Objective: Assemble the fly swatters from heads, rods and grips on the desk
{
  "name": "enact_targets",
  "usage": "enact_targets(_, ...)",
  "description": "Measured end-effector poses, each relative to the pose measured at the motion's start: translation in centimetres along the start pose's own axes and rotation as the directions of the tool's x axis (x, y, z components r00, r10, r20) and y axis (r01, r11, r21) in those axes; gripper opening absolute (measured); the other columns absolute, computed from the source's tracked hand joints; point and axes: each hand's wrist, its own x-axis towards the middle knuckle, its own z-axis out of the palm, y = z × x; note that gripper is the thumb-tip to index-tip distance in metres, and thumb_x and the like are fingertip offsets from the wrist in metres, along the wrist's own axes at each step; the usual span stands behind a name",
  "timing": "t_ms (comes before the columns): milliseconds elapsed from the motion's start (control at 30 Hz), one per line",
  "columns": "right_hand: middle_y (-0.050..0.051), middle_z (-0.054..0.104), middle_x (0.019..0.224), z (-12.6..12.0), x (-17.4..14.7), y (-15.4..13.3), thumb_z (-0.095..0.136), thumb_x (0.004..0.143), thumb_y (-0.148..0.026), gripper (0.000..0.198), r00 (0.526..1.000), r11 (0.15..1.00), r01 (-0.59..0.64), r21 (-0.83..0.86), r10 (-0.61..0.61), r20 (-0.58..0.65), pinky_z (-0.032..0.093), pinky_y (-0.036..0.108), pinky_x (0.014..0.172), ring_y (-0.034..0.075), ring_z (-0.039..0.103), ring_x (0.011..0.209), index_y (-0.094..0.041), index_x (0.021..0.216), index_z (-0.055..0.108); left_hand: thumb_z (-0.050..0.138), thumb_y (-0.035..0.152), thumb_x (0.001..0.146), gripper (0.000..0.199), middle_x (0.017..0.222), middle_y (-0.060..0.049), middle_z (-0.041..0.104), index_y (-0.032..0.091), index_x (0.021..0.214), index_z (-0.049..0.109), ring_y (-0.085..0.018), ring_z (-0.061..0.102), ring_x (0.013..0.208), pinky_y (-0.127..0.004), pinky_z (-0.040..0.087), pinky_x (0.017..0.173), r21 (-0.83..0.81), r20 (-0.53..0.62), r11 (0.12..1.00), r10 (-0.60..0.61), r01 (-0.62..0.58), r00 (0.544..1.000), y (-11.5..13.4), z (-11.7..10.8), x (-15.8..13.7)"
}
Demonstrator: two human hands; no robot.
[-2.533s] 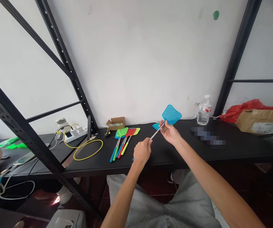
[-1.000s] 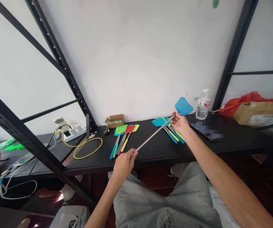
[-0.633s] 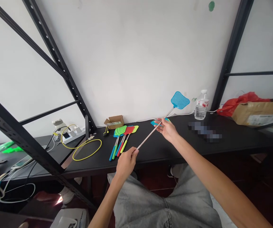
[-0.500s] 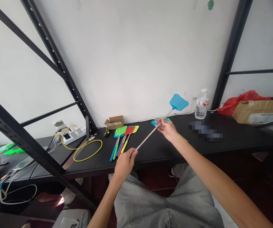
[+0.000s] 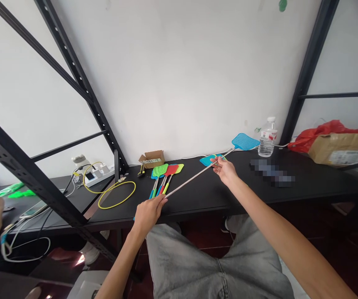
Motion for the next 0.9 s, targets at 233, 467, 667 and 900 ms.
enact_targets(233, 0.002, 0.075, 0.086, 0.0, 0.3, -0.1, 0.065, 0.087, -0.029, 0.012, 1.000, 1.000, 0.005, 0.015, -0.005, -0.002, 0.049, 0.022, 0.052, 0.013, 0.068, 0.068, -0.022, 0.077, 0.063, 0.035, 0.046, 0.098, 0.038, 0.102, -0.004, 0.073, 0.031, 0.118, 0.064, -0.020, 0.068, 0.086, -0.024, 0.035, 0.061, 0.026, -0.015, 0.999, 0.026, -0.026, 1.000, -1.2, 0.0, -0.6)
enact_targets(467, 0.002, 0.075, 0.090, -0.3, 0.9, -0.4, 0.065, 0.087, -0.033, 0.014, 0.999, 0.999, 0.017, 0.042, -0.018, 0.032, 0.049, 0.022, 0.051, 0.013, 0.068, 0.068, -0.022, 0.079, 0.064, 0.033, 0.049, 0.098, 0.038, 0.092, -0.003, 0.074, 0.028, 0.113, 0.061, -0.020, 0.068, 0.079, -0.024, 0.031, 0.057, 0.097, 0.013, 0.995, 0.017, -0.018, 1.000, -2.0, -0.3, -1.3)
enact_targets(667, 0.002, 0.074, 0.093, -3.2, 2.7, -2.0, 0.063, 0.088, -0.031, 0.011, 0.998, 0.991, 0.057, 0.118, -0.055, -0.019, 0.049, 0.023, 0.051, 0.013, 0.066, 0.067, -0.023, 0.081, 0.063, 0.032, 0.049, 0.098, 0.035, 0.095, -0.002, 0.072, 0.027, 0.107, 0.059, -0.022, 0.068, 0.087, -0.024, 0.033, 0.059, 0.073, 0.031, 0.997, 0.001, -0.003, 1.000, -4.2, -0.9, -2.3)
enact_targets(900, -0.004, 0.069, 0.079, -4.8, 3.6, -4.2, 0.050, 0.096, -0.039, 0.022, 0.987, 0.956, 0.106, 0.272, -0.069, -0.143, 0.049, 0.023, 0.053, 0.011, 0.065, 0.064, -0.025, 0.079, 0.054, 0.035, 0.048, 0.097, 0.034, 0.083, -0.003, 0.070, 0.025, 0.103, 0.060, -0.020, 0.066, 0.077, -0.024, 0.034, 0.061, -0.098, -0.004, 0.995, 0.035, -0.035, 0.999, 2.3, 0.5, 1.1)
